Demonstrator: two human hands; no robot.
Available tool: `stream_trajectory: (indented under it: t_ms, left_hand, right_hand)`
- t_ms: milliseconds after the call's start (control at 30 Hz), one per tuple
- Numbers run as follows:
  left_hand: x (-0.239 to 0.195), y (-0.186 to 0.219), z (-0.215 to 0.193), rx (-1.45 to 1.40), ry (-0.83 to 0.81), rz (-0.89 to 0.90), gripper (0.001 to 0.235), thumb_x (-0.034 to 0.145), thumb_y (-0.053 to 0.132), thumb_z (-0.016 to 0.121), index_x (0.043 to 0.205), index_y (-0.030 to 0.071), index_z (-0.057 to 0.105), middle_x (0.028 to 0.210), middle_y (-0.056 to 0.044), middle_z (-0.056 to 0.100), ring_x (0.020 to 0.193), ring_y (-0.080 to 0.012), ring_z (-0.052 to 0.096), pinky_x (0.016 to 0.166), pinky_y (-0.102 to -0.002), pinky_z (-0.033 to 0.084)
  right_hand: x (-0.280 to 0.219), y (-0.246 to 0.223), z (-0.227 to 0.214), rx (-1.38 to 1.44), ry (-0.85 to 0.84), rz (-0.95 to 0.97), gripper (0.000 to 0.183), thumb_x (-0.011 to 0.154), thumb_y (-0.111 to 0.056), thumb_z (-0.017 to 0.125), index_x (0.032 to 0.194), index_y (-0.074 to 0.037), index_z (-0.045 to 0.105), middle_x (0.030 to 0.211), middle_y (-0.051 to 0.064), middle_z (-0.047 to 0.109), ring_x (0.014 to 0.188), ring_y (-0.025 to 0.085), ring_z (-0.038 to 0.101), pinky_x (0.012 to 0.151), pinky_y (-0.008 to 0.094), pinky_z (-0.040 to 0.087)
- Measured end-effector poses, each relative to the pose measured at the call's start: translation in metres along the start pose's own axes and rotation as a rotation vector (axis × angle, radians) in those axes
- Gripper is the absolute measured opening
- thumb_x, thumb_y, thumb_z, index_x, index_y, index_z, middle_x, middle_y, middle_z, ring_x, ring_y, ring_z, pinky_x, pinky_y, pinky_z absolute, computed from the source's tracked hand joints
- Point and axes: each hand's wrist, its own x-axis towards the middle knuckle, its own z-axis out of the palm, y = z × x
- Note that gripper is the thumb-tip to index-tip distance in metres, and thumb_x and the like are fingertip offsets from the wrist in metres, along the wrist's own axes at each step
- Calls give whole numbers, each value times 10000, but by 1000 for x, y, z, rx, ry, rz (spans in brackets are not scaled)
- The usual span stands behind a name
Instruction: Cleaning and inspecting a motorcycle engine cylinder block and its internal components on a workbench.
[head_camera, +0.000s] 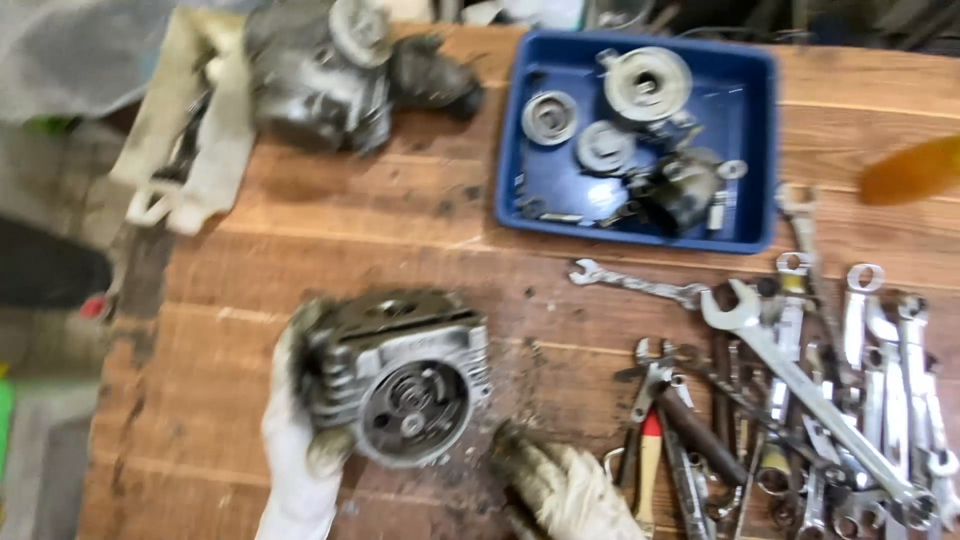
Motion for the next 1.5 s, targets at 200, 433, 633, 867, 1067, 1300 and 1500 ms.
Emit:
stream_trajectory:
  t_ms: [200, 433, 633, 867, 1067, 1300, 1500]
  left_hand:
    - [9, -29, 5, -263, 140, -227, 487, 1064, 207, 344, 1507, 22, 422, 1601, -142, 436, 1517, -269, 398, 1316, -429, 282]
    - [20, -28, 18, -249, 167, -270, 495, 1038, 192, 362, 1499, 29, 435, 1593, -139, 456, 1490, -268, 430, 1292, -423, 310]
    - [13, -21, 15, -219, 242, -312, 502, 1017, 181, 377, 1493, 35, 445, 1587, -137, 472, 1469, -267, 456, 1272, -417, 332]
    - [5, 18, 13, 143, 82, 24, 966, 774, 574, 690, 1477, -33, 421, 1524, -178, 494, 1511, -302, 414, 1326, -432, 271]
    - [10, 39, 15, 236, 44, 124, 782, 876, 510, 673, 1437, 0, 485, 1432, -197, 528, 1407, -345, 496, 1252, -479, 396]
    - [-12, 32, 24, 150, 71, 334, 950, 836, 494, 793, 1575, 120, 328, 1531, -187, 489, 1412, -358, 530, 1274, -543, 462]
    - [-30, 35, 42, 219, 45, 461, 1146, 839, 461, 862, 1678, 152, 145, 1624, -165, 388, 1482, -348, 508, 1267, -519, 512]
  right_hand:
    - [-17, -7, 33, -111, -89, 355, 512, 944, -571, 653, 1423, -398, 604, 1451, -89, 584, 1242, 203, 554, 841, 428, 524]
    - [-23, -8, 41, -160, -8, 399, 499, 917, -653, 618, 1372, -449, 636, 1442, -112, 578, 1216, 192, 557, 870, 404, 500]
    - [-24, -10, 48, -184, 29, 393, 499, 891, -728, 586, 1325, -496, 666, 1434, -133, 572, 1192, 182, 559, 897, 381, 478]
    - [-1, 4, 6, -50, -30, -34, 580, 904, -346, 737, 1374, -35, 598, 1389, 234, 616, 1213, 405, 612, 966, 495, 515]
    - [24, -42, -46, 107, -23, 334, 695, 839, -306, 704, 1497, -240, 493, 1443, 95, 631, 1229, 318, 659, 1019, 366, 520]
    - [26, -62, -46, 766, 545, 626, 856, 802, -173, 717, 1585, -184, 371, 1407, 196, 664, 1266, 314, 694, 1049, 454, 573]
    - [41, -63, -66, 758, 703, 326, 941, 829, -152, 640, 1657, -214, 197, 1662, 243, 365, 1548, 410, 413, 1181, 597, 466]
